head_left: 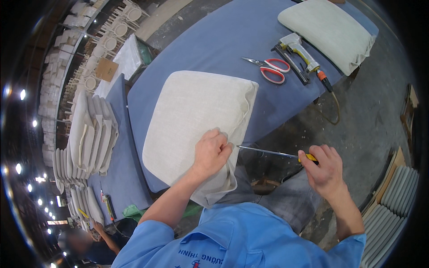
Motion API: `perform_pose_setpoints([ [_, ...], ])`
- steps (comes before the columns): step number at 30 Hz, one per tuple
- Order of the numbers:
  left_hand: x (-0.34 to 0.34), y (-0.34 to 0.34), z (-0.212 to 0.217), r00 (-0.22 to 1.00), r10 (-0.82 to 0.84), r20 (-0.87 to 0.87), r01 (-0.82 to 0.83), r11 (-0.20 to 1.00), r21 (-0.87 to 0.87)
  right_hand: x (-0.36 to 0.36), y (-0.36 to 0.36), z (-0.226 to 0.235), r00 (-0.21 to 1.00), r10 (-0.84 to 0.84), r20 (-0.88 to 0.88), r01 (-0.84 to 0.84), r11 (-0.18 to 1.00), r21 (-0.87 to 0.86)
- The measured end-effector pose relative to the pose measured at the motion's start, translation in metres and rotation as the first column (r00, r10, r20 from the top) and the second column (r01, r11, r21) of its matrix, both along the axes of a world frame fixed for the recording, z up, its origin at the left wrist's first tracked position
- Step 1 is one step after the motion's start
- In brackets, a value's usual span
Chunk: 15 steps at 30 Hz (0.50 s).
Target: The person staples the edge of a white fabric cover onto a foam cushion using a handheld stapler. They repeatedly pick up the stapler, apply staples along the edge, and use a yellow-handled tool to press or adjust the fabric. The person also uses scissors to trim excess fabric and smooths the cover by hand.
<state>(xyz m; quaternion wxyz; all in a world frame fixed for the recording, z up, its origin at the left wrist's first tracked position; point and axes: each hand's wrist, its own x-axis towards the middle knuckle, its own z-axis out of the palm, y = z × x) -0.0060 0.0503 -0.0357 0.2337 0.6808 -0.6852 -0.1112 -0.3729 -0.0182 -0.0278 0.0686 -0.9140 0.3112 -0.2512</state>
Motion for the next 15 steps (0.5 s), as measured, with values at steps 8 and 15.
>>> perform_pose_setpoints([
  [8, 0.001, -0.002, -0.001, 1.0, -0.01, -0.007, 0.01, 1.0, -0.024, -0.008, -0.001, -0.109, 0.944, -0.061, 0.323, -0.226, 0.592, 0.773],
  [15, 0.002, 0.0, 0.003, 1.0, 0.011, -0.009, -0.011, 1.0, 0.014, 0.007, 0.025, -0.149, 0.906, -0.363, 0.217, -0.303, -0.198, 0.932],
])
